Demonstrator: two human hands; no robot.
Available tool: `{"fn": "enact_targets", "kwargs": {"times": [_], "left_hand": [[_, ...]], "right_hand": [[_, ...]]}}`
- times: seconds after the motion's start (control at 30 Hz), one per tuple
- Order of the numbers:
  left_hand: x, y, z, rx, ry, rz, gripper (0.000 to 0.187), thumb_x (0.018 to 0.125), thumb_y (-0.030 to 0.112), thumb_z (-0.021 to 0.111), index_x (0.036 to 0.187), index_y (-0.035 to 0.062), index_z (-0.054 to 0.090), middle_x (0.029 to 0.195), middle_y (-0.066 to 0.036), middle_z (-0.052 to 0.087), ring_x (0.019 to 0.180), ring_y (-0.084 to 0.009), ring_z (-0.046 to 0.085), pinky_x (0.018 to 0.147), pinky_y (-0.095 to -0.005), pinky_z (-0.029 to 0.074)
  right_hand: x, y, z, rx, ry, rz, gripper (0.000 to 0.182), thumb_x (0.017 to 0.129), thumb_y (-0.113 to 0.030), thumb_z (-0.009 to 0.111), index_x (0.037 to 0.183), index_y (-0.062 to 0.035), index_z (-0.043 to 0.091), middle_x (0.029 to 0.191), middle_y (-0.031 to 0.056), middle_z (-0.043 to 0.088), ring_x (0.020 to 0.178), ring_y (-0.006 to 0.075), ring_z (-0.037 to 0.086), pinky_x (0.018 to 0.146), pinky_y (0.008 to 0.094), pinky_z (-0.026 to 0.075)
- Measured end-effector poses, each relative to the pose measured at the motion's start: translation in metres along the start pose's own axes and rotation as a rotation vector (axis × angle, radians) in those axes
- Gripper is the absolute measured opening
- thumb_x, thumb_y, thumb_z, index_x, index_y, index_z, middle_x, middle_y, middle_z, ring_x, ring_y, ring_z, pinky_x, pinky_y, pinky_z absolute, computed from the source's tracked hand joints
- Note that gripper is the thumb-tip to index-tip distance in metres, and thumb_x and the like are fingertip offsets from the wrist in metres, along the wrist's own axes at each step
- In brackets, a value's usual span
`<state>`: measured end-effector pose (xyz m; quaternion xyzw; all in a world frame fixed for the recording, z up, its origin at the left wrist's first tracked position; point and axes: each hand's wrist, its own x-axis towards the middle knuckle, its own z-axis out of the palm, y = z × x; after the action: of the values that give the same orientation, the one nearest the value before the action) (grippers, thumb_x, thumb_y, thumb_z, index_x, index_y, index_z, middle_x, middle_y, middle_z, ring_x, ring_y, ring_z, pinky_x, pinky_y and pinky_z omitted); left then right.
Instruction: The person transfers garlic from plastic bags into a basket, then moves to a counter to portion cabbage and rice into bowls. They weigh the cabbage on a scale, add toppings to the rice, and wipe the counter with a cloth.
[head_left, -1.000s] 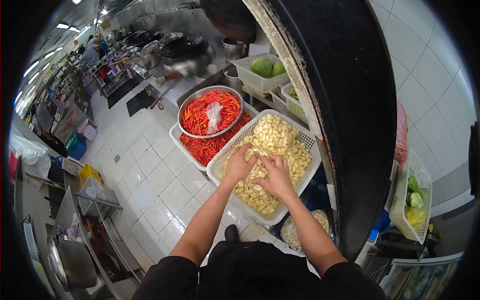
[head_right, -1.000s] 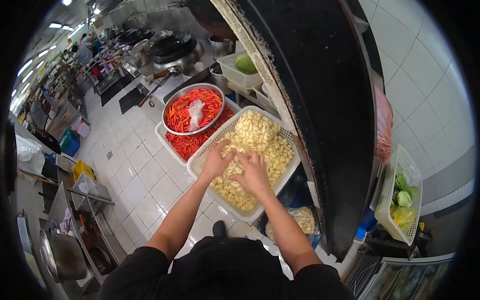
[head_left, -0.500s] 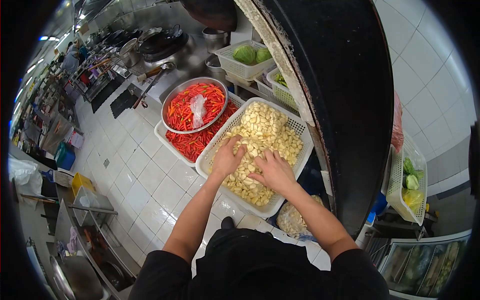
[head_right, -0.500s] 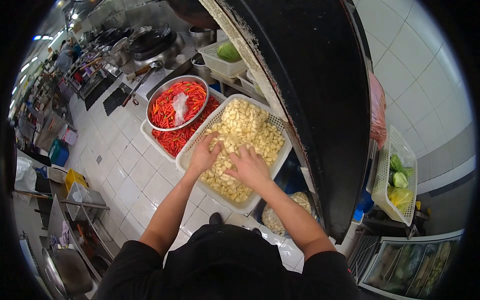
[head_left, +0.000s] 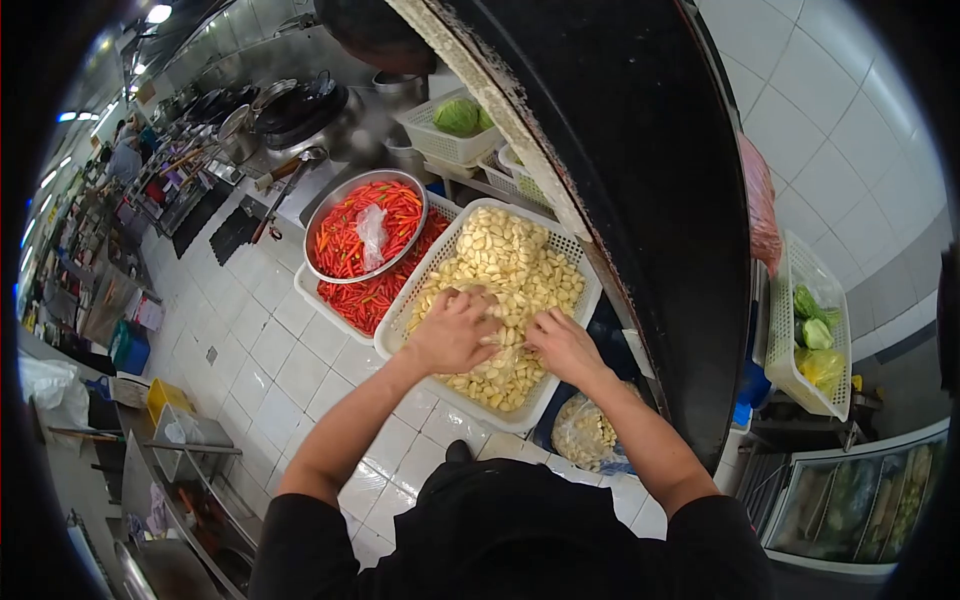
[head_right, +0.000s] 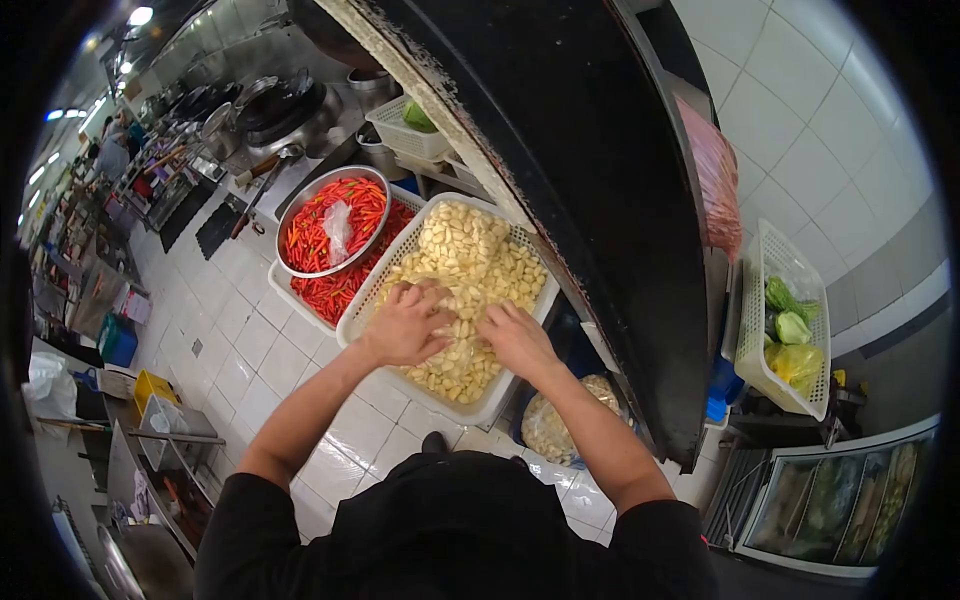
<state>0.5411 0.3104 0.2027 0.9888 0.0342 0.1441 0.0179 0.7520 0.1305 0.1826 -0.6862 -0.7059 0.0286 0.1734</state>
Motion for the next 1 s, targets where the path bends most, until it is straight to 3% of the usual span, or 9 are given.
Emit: {"fn": "enact_targets", "kwargs": {"times": [0.2,0.3,0.47,0.5,0.53,0.6,0.8,0.83,1.0], "left_hand": [[-0.005,-0.046,-0.025,0.146,-0.143,0.195,0.055,0.098,0.065,0.066,0.122,0.016,0.07,0.146,-0.011,0.053,0.139,-0.0367,0.05,0.106,-0.0572,0.047],[-0.02,-0.086,-0.031,-0.179,-0.175,-0.001,0.059,0.088,0.054,0.085,0.12,0.0086,0.065,0.139,-0.016,0.056,0.128,-0.0413,0.058,0.106,-0.0461,0.052],[-0.043,-0.082,-0.031,-0.42,-0.372,-0.185,0.081,0.084,0.062,0.085,0.138,0.0085,0.057,0.146,-0.021,0.054,0.138,-0.0441,0.055,0.111,-0.0524,0.05],[-0.041,-0.072,-0.027,-0.492,-0.276,-0.166,0.089,0.08,0.059,0.089,0.145,0.0098,0.053,0.153,-0.022,0.049,0.143,-0.0449,0.051,0.115,-0.0522,0.047],[-0.036,-0.064,-0.023,-0.565,-0.176,-0.148,0.099,0.076,0.056,0.094,0.152,0.0111,0.049,0.16,-0.022,0.045,0.148,-0.0457,0.047,0.119,-0.052,0.045],[-0.025,-0.054,-0.011,-0.53,-0.214,-0.146,0.113,0.07,0.048,0.099,0.16,0.0149,0.041,0.169,-0.023,0.034,0.155,-0.0453,0.038,0.126,-0.0509,0.04],[0.004,-0.041,0.018,-0.684,0.013,-0.149,0.097,0.068,0.03,0.099,0.151,0.0127,0.052,0.162,-0.023,0.047,0.147,-0.042,0.051,0.12,-0.0472,0.046],[0.003,-0.038,0.017,-0.817,0.0,-0.305,0.088,0.069,0.025,0.097,0.145,0.0091,0.056,0.144,-0.023,0.063,0.133,-0.0373,0.064,0.112,-0.0435,0.051],[0.05,-0.005,-0.067,-0.747,-0.203,-0.493,0.088,0.075,0.034,0.095,0.147,0.0017,0.055,0.129,-0.025,0.072,0.123,-0.0364,0.07,0.107,-0.0419,0.055]], "right_hand": [[-0.012,0.025,0.009,0.004,0.0,0.03,0.013,0.086,-0.007,0.07,0.098,-0.0107,0.072,0.109,0.0042,0.066,0.115,0.0294,0.059,0.101,0.0418,0.051],[-0.012,0.03,0.005,0.008,-0.057,0.111,0.012,0.088,-0.009,0.071,0.099,-0.0114,0.074,0.108,0.002,0.069,0.113,0.029,0.06,0.101,0.0416,0.051],[-0.006,0.03,0.004,0.143,-0.162,0.281,0.024,0.09,-0.014,0.074,0.113,-0.0086,0.076,0.125,0.0088,0.07,0.126,0.0337,0.06,0.113,0.0447,0.047],[-0.006,0.022,-0.007,0.279,-0.186,0.34,0.058,0.087,-0.024,0.08,0.141,-0.0078,0.064,0.145,0.0208,0.059,0.141,0.0415,0.052,0.12,0.0472,0.043],[-0.006,0.009,-0.013,0.282,-0.184,0.343,0.058,0.087,-0.024,0.08,0.141,-0.0078,0.064,0.145,0.0208,0.059,0.141,0.0415,0.052,0.12,0.0472,0.043],[-0.004,-0.027,-0.011,0.366,-0.085,0.335,0.103,0.08,-0.035,0.088,0.164,-0.0066,0.035,0.163,0.0312,0.037,0.15,0.0498,0.04,0.123,0.05,0.041],[0.026,-0.044,0.048,0.434,0.066,0.543,0.143,0.063,-0.037,0.099,0.171,-0.0066,0.01,0.172,0.0323,0.013,0.153,0.052,0.035,0.126,0.0502,0.037],[0.026,-0.035,0.047,0.586,0.185,0.466,0.136,0.064,-0.035,0.098,0.169,-0.0035,0.018,0.168,0.0307,0.027,0.15,0.0459,0.042,0.125,0.0488,0.04],[0.029,-0.029,0.008,1.021,0.192,0.393,0.093,0.079,-0.022,0.093,0.154,0.0058,0.047,0.14,0.0215,0.065,0.13,0.0308,0.065,0.113,0.044,0.053]]}}
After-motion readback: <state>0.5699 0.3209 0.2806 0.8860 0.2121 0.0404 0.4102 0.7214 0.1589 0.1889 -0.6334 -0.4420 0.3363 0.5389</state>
